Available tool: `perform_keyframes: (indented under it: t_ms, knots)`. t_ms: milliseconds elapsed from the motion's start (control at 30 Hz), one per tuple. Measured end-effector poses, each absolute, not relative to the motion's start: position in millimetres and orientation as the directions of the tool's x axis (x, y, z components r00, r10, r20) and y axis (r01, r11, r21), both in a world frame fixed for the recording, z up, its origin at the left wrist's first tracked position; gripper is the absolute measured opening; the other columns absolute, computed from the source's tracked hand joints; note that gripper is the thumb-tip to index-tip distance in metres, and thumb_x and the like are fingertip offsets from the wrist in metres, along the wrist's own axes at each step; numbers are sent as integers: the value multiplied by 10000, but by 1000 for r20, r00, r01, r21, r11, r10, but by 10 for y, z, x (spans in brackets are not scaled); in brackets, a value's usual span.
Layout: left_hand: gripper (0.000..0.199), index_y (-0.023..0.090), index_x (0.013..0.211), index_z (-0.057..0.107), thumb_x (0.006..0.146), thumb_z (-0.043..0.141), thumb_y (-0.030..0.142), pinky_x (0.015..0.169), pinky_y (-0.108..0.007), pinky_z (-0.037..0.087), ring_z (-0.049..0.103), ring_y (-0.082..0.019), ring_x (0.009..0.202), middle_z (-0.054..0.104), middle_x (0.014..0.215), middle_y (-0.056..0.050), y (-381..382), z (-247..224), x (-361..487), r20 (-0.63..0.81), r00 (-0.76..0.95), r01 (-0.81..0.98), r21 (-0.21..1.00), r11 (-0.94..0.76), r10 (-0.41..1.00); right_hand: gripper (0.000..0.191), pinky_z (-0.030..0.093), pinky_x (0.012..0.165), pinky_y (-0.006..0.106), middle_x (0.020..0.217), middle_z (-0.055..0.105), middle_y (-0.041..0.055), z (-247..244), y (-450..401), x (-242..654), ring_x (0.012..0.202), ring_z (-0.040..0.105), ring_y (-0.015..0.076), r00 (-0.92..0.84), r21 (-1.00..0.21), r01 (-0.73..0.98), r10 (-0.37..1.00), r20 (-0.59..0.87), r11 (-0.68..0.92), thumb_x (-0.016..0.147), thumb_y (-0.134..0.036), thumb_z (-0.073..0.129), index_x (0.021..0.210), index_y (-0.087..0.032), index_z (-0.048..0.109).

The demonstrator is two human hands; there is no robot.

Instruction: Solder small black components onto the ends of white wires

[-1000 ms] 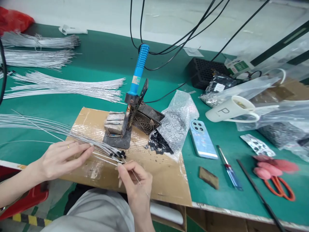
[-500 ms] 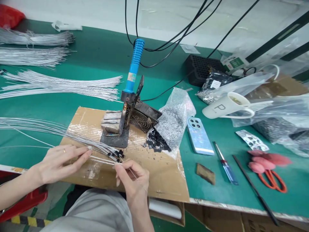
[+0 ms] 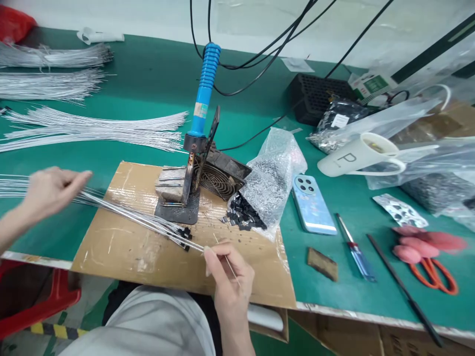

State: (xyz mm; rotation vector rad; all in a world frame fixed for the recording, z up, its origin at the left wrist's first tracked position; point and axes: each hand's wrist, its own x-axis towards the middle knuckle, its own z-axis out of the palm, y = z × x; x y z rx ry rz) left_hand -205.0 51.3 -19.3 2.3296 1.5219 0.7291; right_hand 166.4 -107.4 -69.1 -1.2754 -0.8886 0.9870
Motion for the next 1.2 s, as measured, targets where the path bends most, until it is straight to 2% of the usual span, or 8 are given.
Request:
perform_keyframes:
  t_ms: [167, 233, 300, 400, 533, 767, 967, 1200]
  knots:
    - [474, 180, 495, 545, 880, 587, 452, 1007, -508, 389, 719, -325, 1111, 399, 487, 41, 1156, 122, -2850, 428, 243, 910, 209, -357, 870, 290, 367, 540, 269, 595, 536, -34, -753, -1086, 1603, 553, 485, 130, 350, -1000, -21, 937, -3, 5, 950, -335, 753, 702, -202, 684]
    - [421, 162, 604, 594, 933, 505, 409, 1101, -595, 317, 631, -370, 1305, 596, 714, 34, 1115, 201, -2773, 437, 311, 931, 38, -363, 844, 280, 356, 537, 263, 606, 537, -33, -749, -1080, 1522, 562, 481, 130, 338, -1000, 12, 941, 7, 3, 950, -313, 748, 699, -203, 687]
    - [291, 208, 884, 728, 977, 493, 353, 1197, -617, 290, 551, -402, 1386, 730, 1104, -27, 865, 217, -2413, 442, 259, 953, 27, -302, 859, 279, 348, 555, 268, 623, 547, -24, -729, -1068, 1442, 592, 482, 138, 322, -999, 41, 947, 13, 0, 951, -291, 737, 692, -203, 683]
    - [268, 245, 1086, 742, 1002, 521, 372, 1048, -483, 529, 701, -301, 1123, 758, 1174, -48, 266, 130, -1554, 386, 410, 824, 233, -517, 827, 260, 348, 580, 272, 658, 573, -17, -675, -1043, 1358, 621, 497, 139, 277, -995, 100, 960, 48, 21, 967, -241, 704, 711, -206, 676]
    - [306, 172, 1280, 644, 1003, 523, 126, 998, -417, 562, 687, -246, 1124, 744, 1248, -113, -343, -80, -583, 282, 620, 534, 532, -657, 732, 199, 369, 575, 255, 694, 613, -22, -590, -990, 1328, 624, 527, 130, 174, -973, 202, 973, 152, 116, 968, -166, 674, 776, -218, 685]
    - [197, 210, 935, 573, 1053, 423, 162, 677, -331, 438, 525, -196, 735, 611, 754, -2, -343, -240, -327, -11, 608, 483, 799, -359, 794, 200, 379, 597, 275, 710, 618, -20, -572, -904, 1362, 631, 532, 134, 182, -976, 208, 977, 108, 69, 992, -190, 663, 796, -219, 690]
    - [261, 213, 857, 585, 1083, 472, 279, 595, -268, 353, 472, -148, 683, 557, 725, 26, -256, -251, -316, -222, 562, 379, 925, -10, 796, 329, 396, 601, 268, 714, 586, -11, -616, -843, 1514, 647, 551, 139, 101, -979, 192, 991, 93, 72, 1085, -234, 495, 813, -213, 678]
    - [214, 179, 851, 643, 1023, 554, 269, 536, -240, 317, 460, -110, 585, 590, 674, 30, -259, -255, -267, -382, 504, 324, 915, 240, 775, 230, 354, 594, 232, 748, 538, -41, -580, -755, 1536, 665, 506, 103, 0, -956, 265, 991, 132, 128, 1033, -132, 575, 818, -213, 595]
